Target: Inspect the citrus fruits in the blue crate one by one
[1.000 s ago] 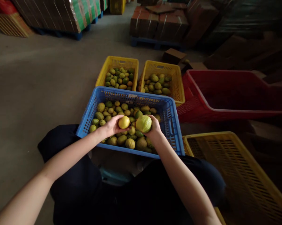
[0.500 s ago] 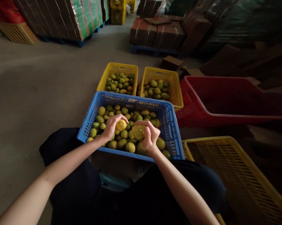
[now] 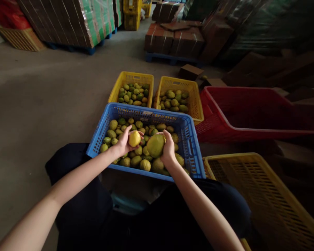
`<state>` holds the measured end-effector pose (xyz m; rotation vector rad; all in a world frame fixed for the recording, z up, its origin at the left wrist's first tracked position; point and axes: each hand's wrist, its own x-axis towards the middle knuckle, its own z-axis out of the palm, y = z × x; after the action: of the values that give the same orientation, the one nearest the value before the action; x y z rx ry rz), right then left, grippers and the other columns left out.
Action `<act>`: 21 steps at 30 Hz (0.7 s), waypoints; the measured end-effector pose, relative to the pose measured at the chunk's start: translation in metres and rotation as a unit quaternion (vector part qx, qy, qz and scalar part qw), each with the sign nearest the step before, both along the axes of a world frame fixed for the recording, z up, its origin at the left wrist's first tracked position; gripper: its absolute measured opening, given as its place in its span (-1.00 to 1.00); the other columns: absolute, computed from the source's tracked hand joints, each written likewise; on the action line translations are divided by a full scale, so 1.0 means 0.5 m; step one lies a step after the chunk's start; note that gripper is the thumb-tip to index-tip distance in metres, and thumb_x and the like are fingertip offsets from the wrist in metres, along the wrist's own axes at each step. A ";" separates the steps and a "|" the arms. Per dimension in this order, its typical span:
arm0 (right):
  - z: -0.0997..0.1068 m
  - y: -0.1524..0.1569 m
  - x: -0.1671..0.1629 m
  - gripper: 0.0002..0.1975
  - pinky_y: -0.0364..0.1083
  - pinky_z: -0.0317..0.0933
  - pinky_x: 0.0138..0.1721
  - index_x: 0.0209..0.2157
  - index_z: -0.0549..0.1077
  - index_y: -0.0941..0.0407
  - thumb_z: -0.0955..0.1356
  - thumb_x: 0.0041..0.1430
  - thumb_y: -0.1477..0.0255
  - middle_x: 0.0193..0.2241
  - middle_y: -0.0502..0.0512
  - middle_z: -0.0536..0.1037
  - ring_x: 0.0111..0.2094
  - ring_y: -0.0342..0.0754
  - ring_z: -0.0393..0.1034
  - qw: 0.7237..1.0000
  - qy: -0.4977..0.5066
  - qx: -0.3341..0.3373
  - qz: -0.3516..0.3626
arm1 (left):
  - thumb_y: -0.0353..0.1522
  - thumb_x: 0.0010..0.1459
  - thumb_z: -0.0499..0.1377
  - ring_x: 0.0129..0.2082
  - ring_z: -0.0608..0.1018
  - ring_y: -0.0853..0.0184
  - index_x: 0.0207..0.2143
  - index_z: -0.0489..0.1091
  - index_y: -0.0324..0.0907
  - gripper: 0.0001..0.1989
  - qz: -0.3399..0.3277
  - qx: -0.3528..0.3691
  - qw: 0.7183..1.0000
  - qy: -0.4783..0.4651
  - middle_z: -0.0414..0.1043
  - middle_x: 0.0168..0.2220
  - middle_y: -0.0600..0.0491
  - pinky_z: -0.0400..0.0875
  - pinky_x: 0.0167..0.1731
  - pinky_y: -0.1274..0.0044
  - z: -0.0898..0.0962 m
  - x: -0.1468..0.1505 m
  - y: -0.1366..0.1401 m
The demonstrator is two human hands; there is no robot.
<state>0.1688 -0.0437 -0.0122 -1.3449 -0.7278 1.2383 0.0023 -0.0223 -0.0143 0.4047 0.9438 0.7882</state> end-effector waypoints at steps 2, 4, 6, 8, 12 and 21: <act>-0.007 0.009 0.001 -0.71 -0.04 0.39 -0.40 -0.57 0.34 0.04 0.27 0.08 0.16 -0.67 0.00 0.44 -0.48 0.03 0.46 0.988 0.101 -0.118 -0.006 | -0.16 0.37 -0.15 -0.49 0.58 0.31 -0.13 0.47 -0.35 -0.47 0.024 -0.085 0.995 -0.040 0.53 -0.45 -0.11 0.40 -0.66 0.62 0.005 -0.004 0.008; -0.006 0.013 0.005 -0.77 -0.04 0.40 -0.43 -0.55 0.35 0.05 0.29 0.05 0.22 -0.67 0.01 0.44 -0.50 0.03 0.46 0.956 0.203 -0.210 -0.007 | -0.23 0.37 -0.11 -0.49 0.60 0.31 -0.03 0.43 -0.39 -0.54 0.045 -0.130 0.989 -0.060 0.54 -0.44 -0.12 0.39 -0.69 0.67 0.009 -0.007 0.012; 0.002 0.013 0.010 -0.82 -0.05 0.41 -0.45 -0.51 0.37 0.07 0.29 0.07 0.27 -0.66 0.01 0.44 -0.50 0.02 0.46 0.936 0.254 -0.243 -0.019 | -0.28 0.36 -0.08 -0.51 0.60 0.33 0.03 0.39 -0.40 -0.57 0.054 -0.143 0.986 -0.070 0.55 -0.42 -0.13 0.39 -0.71 0.69 0.011 -0.008 0.015; 0.012 0.014 0.015 -0.85 -0.05 0.42 -0.45 -0.46 0.39 0.08 0.30 0.10 0.31 -0.64 0.01 0.45 -0.49 0.01 0.47 0.928 0.274 -0.250 -0.043 | -0.26 0.38 -0.08 -0.56 0.57 0.37 0.06 0.37 -0.41 -0.56 0.053 -0.140 0.985 -0.079 0.57 -0.39 -0.14 0.37 -0.74 0.71 0.009 -0.008 0.015; 0.019 0.019 0.021 -0.82 -0.03 0.44 -0.46 -0.32 0.42 0.08 0.28 0.20 0.27 -0.56 0.04 0.51 -0.44 0.02 0.48 0.913 0.323 -0.245 -0.052 | -0.18 0.39 -0.10 -0.66 0.50 0.44 0.07 0.36 -0.40 -0.50 0.046 -0.136 0.985 -0.095 0.60 -0.34 -0.17 0.34 -0.77 0.73 0.005 -0.012 0.016; 0.025 0.035 0.056 -0.78 -0.12 0.43 -0.55 -0.23 0.43 0.10 0.29 0.22 0.26 -0.48 0.10 0.53 -0.42 0.01 0.50 0.896 0.378 -0.220 -0.077 | -0.25 0.35 0.01 -0.64 0.47 0.45 -0.11 0.47 -0.25 -0.69 0.000 0.016 0.983 0.181 0.57 -0.42 -0.01 0.40 -0.63 0.67 -0.022 0.012 -0.008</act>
<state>0.1969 -0.0260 0.0001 -1.0934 0.2207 1.6952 0.0083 -0.0262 -0.0255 0.5889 1.2718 0.7441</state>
